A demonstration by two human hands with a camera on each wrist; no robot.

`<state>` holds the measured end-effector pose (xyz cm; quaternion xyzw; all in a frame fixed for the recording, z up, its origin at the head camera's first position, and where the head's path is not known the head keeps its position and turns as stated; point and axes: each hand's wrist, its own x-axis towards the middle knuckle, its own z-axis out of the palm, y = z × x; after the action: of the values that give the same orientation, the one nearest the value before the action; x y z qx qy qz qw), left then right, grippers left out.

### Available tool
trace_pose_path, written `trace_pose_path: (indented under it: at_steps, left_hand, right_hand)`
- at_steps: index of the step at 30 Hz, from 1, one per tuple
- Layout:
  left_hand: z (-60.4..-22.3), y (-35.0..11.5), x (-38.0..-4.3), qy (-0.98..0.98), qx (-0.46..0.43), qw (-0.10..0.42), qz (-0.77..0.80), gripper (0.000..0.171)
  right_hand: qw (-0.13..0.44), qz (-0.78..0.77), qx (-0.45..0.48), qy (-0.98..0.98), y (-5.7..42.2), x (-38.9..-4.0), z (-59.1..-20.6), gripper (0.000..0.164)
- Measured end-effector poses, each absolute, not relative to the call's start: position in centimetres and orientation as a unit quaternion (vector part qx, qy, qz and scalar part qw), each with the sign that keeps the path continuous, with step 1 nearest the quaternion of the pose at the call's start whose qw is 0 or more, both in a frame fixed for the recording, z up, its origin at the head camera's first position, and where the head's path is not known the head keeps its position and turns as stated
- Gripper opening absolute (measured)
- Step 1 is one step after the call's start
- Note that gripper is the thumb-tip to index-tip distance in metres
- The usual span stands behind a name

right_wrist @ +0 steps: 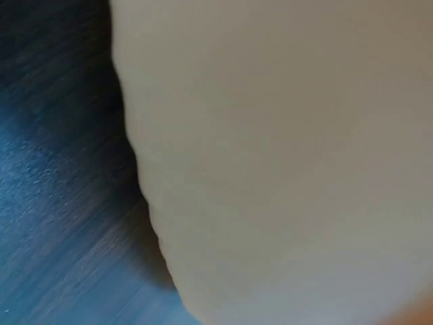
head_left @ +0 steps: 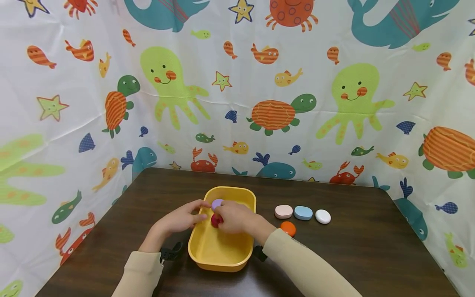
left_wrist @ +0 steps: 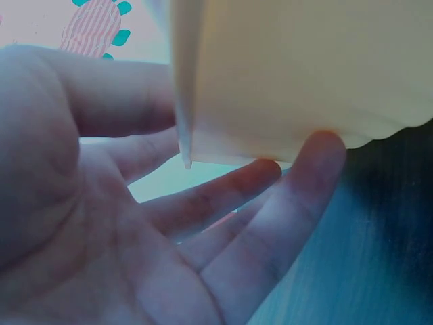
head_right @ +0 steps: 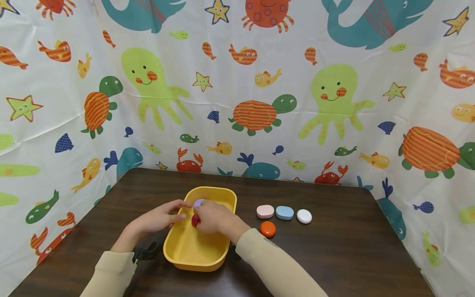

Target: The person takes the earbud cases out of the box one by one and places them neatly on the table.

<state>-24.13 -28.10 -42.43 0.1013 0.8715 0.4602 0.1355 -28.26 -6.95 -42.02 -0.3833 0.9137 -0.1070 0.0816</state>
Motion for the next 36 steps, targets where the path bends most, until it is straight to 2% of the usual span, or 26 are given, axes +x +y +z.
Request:
trace_pose_path:
  at_steps: [10, 21, 29, 36]
  left_hand:
    - [-42.3, -27.9, -24.1, 0.873, 0.105, 0.129, 0.458, 0.032]
    - [-42.4, -27.9, -23.9, 0.871, 0.099, 0.133, 0.462, 0.036]
    - [-42.3, -27.9, -23.8, 0.876, 0.089, 0.134, 0.454, 0.037]
    - [-42.1, -27.9, -23.6, 0.876, 0.094, 0.133, 0.454, 0.037]
  right_hand:
    - [0.078, -0.086, -0.391, 0.913, -7.6, -28.6, -42.3, 0.020]
    - [0.074, -0.039, -0.414, 0.907, -7.5, -27.8, -42.5, 0.026]
    - [0.073, -0.023, -0.426, 0.902, -7.5, -27.2, -42.7, 0.015]
    - [0.093, -0.043, -0.407, 0.908, -7.2, -27.1, -42.5, 0.023]
